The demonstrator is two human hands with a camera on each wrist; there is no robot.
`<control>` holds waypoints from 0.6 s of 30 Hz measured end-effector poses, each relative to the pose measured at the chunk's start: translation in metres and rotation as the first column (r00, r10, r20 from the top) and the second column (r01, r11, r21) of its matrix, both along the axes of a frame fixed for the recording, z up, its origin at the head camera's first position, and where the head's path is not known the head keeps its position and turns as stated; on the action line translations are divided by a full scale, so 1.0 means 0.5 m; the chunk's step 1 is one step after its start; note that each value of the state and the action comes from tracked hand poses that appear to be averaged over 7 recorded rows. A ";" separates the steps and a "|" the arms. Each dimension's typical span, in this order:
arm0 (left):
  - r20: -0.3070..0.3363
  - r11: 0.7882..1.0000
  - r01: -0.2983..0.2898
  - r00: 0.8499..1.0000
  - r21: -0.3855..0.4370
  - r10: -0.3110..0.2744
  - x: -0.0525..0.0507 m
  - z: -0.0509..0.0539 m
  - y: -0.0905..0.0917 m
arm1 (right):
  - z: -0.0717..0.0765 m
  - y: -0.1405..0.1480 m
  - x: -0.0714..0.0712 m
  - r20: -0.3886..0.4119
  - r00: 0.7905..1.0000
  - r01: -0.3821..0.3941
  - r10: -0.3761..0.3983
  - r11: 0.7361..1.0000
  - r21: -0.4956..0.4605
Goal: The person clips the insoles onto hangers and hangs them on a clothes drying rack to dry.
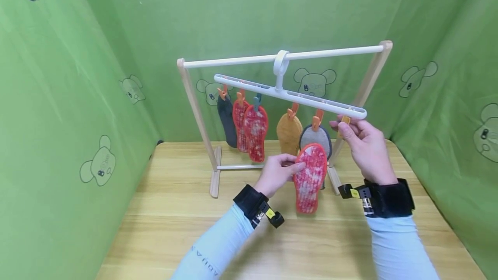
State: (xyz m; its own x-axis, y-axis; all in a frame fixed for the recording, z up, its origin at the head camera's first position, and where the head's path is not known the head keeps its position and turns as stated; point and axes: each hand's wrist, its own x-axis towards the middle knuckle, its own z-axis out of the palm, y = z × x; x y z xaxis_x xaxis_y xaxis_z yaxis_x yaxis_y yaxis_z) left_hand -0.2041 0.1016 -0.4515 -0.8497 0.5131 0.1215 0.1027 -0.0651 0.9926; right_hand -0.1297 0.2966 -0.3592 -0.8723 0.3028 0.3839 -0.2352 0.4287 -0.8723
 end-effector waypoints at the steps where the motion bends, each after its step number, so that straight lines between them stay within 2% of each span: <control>1: 0.003 1.000 0.001 1.000 0.000 -0.001 -0.002 0.000 0.005 | -0.002 0.002 -0.003 0.000 1.000 -0.002 0.002 1.000 -0.002; 11: -0.004 0.997 -0.013 1.000 -0.073 0.013 -0.010 0.000 0.031 | -0.006 0.005 -0.011 0.006 1.000 -0.022 0.022 0.999 -0.024; 18: 0.022 0.995 -0.005 1.000 -0.101 0.008 -0.013 0.003 0.049 | -0.013 0.005 -0.016 -0.019 0.999 -0.029 0.028 0.998 -0.050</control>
